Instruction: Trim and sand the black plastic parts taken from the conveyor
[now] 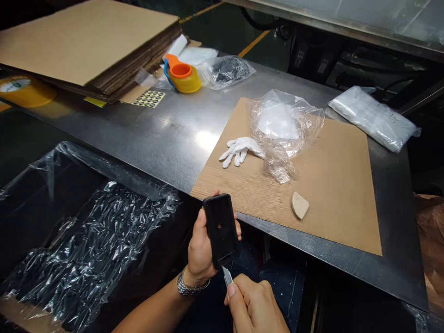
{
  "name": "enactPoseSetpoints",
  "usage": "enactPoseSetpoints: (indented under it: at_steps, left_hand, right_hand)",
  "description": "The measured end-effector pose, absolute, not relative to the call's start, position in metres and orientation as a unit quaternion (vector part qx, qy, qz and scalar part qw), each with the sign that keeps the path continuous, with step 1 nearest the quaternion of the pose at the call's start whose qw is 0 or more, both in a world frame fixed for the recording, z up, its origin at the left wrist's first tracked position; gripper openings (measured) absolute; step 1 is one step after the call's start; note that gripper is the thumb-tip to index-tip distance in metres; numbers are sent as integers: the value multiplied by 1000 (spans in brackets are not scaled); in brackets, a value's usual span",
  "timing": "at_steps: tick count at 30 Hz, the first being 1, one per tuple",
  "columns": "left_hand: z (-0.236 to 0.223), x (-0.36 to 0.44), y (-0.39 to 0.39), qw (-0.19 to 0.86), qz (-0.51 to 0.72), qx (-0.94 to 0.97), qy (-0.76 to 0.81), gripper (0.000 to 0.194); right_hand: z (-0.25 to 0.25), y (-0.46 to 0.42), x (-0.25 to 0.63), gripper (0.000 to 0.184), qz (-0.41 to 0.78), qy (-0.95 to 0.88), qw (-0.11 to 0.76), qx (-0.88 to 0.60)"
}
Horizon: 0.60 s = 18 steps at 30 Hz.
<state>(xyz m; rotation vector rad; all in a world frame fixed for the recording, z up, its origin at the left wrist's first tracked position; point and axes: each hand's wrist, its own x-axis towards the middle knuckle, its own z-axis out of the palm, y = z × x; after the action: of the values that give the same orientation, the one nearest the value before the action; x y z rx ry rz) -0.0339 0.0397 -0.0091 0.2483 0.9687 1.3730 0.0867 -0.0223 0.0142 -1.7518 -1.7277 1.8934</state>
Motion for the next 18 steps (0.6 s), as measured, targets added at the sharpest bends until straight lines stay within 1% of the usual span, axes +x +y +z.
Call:
enactPoseSetpoints:
  at_steps: [5,12,18]
  left_hand:
    - [-10,-34,39,660,604,111,432,51]
    - [-11,-33,38,652,615,119,428,48]
    - [-13,-33,36,645,620,137,426,50]
  right_hand:
    - [12,-25,87,46,600,-558,24,-572]
    - [14,-21,83,46,631,-536,32,-560]
    - [12,-23,83,51,654,-512,57,-554]
